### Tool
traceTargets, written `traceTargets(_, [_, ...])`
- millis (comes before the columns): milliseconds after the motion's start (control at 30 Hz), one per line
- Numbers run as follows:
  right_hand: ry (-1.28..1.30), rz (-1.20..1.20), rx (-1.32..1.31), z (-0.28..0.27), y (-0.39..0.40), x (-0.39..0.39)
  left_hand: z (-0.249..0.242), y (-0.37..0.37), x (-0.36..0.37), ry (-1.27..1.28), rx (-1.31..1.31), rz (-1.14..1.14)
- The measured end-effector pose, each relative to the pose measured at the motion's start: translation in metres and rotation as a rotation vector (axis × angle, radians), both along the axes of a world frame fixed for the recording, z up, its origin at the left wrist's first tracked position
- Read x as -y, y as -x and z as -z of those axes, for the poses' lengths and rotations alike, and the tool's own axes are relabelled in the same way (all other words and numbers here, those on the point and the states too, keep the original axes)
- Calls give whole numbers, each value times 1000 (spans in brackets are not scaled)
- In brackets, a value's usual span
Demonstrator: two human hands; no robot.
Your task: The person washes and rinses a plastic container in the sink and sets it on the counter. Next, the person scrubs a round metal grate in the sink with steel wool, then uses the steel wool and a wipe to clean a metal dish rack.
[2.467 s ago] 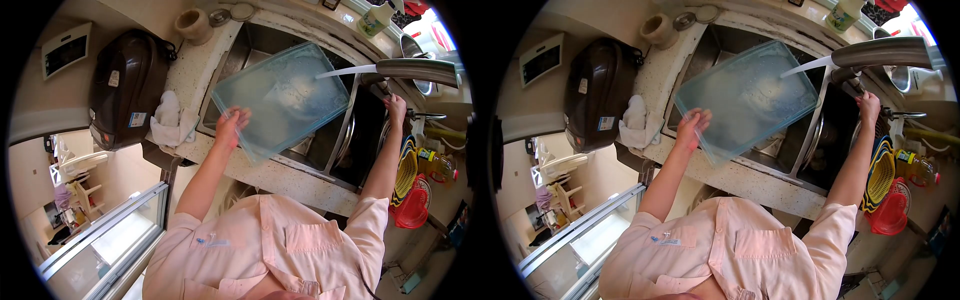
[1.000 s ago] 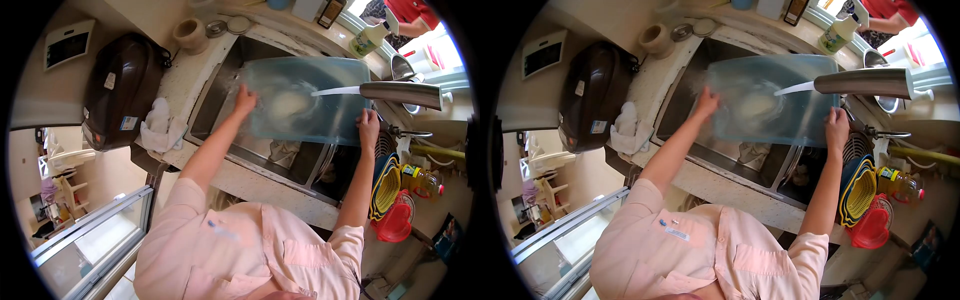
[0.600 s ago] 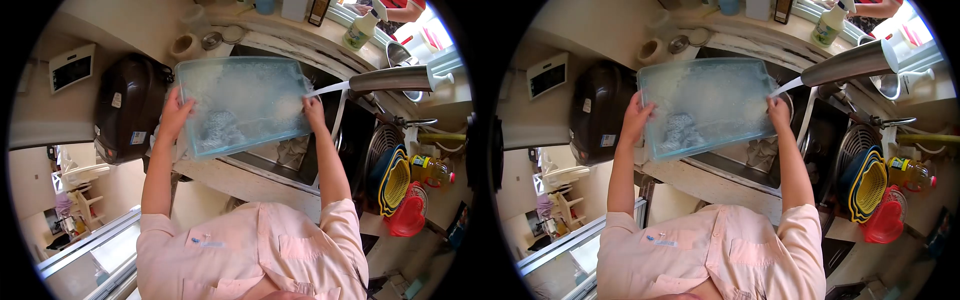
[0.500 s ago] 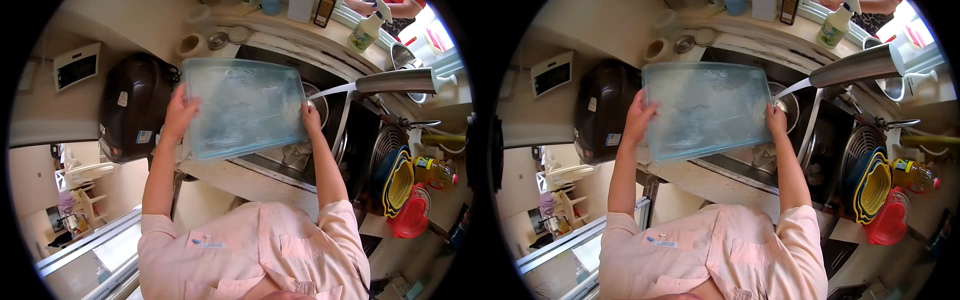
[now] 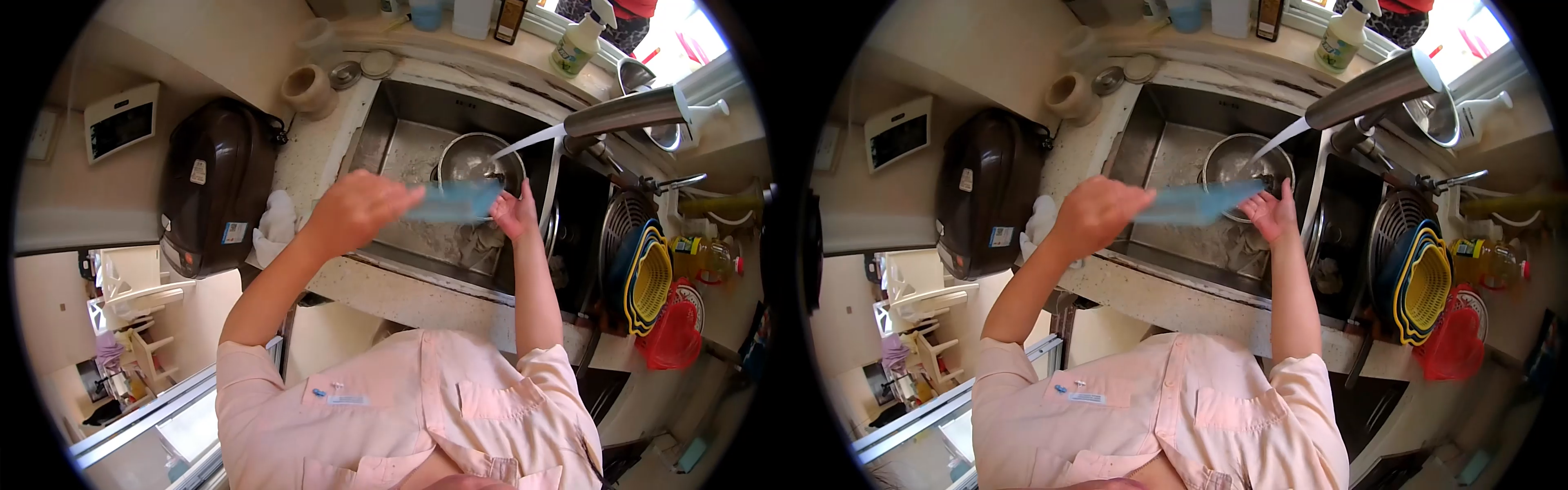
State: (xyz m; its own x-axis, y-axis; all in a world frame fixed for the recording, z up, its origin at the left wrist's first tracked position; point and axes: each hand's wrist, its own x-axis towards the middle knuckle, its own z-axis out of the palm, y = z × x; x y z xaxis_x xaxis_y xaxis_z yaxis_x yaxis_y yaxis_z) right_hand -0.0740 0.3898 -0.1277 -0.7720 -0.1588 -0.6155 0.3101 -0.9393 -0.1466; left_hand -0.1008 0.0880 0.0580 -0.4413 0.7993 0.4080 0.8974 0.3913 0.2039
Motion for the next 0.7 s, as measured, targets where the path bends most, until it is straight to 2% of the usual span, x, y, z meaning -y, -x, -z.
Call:
traceTargets(33, [128, 46, 22, -8, -2, -4, -1, -4, 1, 8, -52, 100])
traceTargets(133, [-91, 12, 139, 2, -9, -8, -8, -18, -3, 79, -218, 170])
traceTargets(167, [-86, 138, 226, 3, -9, -8, -8, -18, -3, 83, -205, 91])
traceTargets(233, [-142, 219, 249, 7, -9, -11, -4, -17, -1, 91, -175, -66])
traceTargets(333, [-216, 272, 262, 17, 2, -21, 17, -13, -17, -366, 70, -412])
traceTargets(367, [-240, 280, 264, 22, 9, -26, 22, -10, -23, -401, 90, -408])
traceTargets(467, [-239, 187, 205, 95, 42, -64, 29, 10, -54, -449, 116, -407])
traceTargets(500, [-176, 245, 233, 93, 50, -68, 24, 19, -70, -427, 97, -412])
traceTargets(533, [0, 288, 230, 66, 50, -62, 20, 25, -86, -404, 81, -419])
traceTargets(633, [37, 205, 107, 63, 61, -57, 19, 38, -135, -338, -85, -446])
traceTargets(700, [46, 297, 125, 48, 66, -40, 15, 41, -156, -330, -112, -425])
